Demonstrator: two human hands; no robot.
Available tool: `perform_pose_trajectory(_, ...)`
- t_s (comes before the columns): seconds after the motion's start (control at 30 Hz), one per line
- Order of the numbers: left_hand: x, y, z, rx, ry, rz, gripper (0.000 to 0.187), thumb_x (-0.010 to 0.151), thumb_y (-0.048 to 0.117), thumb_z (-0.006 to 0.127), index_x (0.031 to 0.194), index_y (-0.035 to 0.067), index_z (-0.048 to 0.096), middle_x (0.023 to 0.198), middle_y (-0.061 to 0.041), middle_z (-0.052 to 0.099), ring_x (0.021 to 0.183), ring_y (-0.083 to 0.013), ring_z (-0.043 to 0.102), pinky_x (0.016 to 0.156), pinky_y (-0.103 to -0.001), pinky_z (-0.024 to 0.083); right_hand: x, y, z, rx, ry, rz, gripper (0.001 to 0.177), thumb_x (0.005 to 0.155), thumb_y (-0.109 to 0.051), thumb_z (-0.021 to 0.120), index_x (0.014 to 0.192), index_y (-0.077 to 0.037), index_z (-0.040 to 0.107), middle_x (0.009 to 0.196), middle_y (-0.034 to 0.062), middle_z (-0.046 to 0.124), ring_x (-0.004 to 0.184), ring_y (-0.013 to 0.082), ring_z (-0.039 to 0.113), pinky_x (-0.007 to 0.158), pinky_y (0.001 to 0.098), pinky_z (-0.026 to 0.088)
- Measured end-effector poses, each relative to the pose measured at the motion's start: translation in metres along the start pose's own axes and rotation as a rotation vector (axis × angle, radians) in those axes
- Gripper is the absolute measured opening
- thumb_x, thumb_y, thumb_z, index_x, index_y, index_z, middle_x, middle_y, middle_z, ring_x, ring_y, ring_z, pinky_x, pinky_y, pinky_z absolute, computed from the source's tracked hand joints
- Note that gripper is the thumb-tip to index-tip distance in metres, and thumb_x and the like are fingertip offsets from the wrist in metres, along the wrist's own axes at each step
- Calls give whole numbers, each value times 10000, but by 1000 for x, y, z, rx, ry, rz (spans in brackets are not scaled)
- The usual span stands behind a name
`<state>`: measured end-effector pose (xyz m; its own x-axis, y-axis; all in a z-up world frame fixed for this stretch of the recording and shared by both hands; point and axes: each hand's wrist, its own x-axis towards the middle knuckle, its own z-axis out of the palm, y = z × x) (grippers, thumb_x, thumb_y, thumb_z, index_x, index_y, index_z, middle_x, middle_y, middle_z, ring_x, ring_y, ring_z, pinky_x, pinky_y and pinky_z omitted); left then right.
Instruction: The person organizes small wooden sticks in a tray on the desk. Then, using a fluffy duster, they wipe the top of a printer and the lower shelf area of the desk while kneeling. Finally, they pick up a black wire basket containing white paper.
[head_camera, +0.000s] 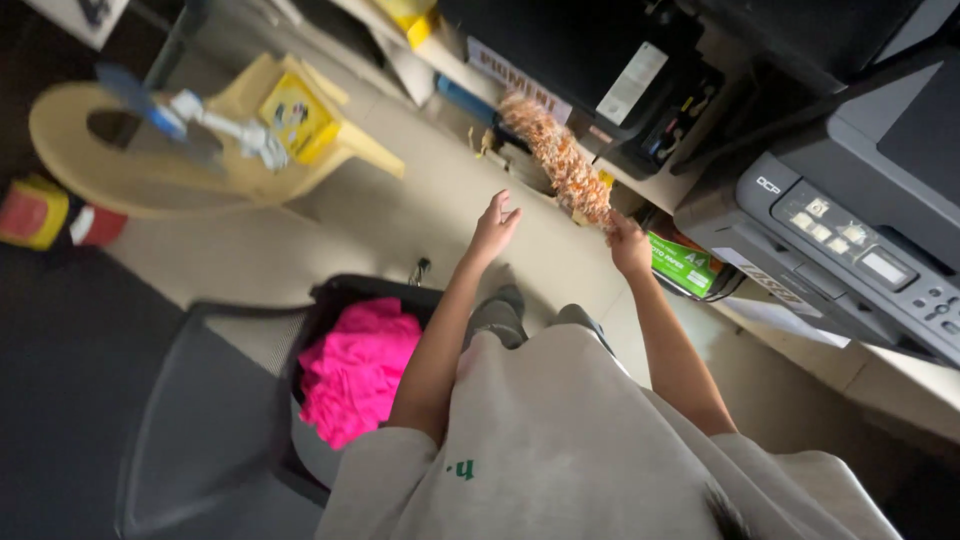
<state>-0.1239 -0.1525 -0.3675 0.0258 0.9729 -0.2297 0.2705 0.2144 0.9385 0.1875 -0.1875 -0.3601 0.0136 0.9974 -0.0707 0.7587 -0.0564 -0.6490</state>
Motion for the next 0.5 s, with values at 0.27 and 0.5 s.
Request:
perform_pose_trajectory(0.27, -89, -22, 69, -75, 158, 1, 643, 1001, 273, 670, 1520, 39, 372, 1496, -223, 513, 1154, -288, 708, 936, -365, 573, -72, 33, -7, 298, -383, -9, 498, 961, -42, 548, 1434, -181, 619, 1019, 105, 755, 868, 162, 706, 803, 315, 570)
perform_pose_trajectory(0.5, -177, -42, 133, -103, 230, -30, 677, 1001, 307, 699, 1545, 51, 387, 1435, -203, 602, 1263, -283, 634, 1016, -388, 525, -162, -16, -63, 393, -375, 116, 497, 984, -61, 540, 1464, -183, 584, 1008, 68, 719, 775, 160, 629, 700, 333, 528)
